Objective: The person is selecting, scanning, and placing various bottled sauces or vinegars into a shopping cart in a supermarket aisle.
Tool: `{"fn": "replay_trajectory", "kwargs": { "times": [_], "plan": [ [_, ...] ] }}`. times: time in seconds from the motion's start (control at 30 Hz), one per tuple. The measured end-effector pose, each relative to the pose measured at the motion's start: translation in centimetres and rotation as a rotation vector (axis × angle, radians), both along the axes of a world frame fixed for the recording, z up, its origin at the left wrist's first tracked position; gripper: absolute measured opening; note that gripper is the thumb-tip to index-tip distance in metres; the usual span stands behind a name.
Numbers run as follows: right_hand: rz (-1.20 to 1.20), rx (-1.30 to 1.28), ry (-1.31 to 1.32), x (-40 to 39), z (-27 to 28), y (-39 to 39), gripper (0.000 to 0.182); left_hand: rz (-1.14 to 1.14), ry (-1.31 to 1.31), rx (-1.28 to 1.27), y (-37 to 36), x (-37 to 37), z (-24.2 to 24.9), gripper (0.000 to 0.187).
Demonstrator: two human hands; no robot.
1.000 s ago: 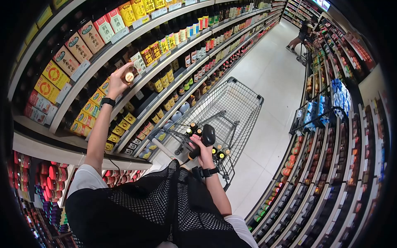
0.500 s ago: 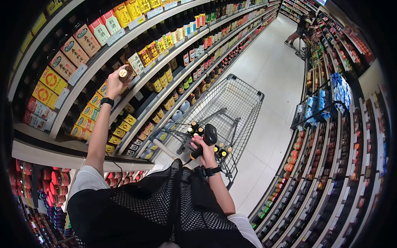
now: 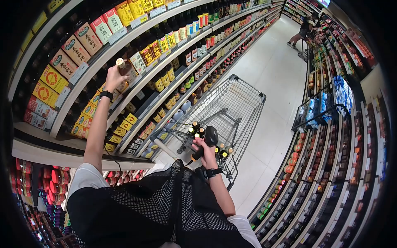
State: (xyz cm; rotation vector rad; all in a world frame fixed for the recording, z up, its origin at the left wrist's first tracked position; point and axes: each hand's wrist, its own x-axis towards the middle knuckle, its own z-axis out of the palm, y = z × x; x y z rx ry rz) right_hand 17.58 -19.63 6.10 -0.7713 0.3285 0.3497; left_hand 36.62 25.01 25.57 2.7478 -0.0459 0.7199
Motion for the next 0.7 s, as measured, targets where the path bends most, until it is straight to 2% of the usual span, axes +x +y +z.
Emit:
{"fn": "replay_trajectory", "kwargs": {
  "times": [0.13, 0.2, 0.37, 0.47, 0.53, 0.7],
  "plan": [
    [-0.011, -0.007, 0.02, 0.0, -0.1, -0.1, 0.017, -0.025, -0.034, -0.053, -0.2, 0.2, -0.2, 0.073],
    [-0.033, -0.005, 0.007, 0.1, 0.0, 0.0, 0.01, -0.036, -0.023, -0.11, -0.5, 0.5, -0.2, 0.078],
    [-0.027, -0.008, 0.008, 0.1, 0.3, 0.0, 0.01, -0.079, -0.047, -0.134, -0.7, 0.9, -1.1, 0.077],
    [-0.018, -0.008, 0.01, 0.2, 0.0, 0.0, 0.013, -0.049, -0.093, -0.119, -0.4, 1.6, -1.8, 0.076],
    [-0.005, -0.007, 0.009, 0.3, -0.1, 0.1, 0.017, 0.058, -0.158, -0.039, -0.5, 1.9, -2.0, 0.074],
    [-0.003, -0.011, 0.013, 0.2, -0.3, 0.2, 0.015, 0.1, -0.06, -0.015, -0.2, 2.6, -0.5, 0.07]
  ]
}}
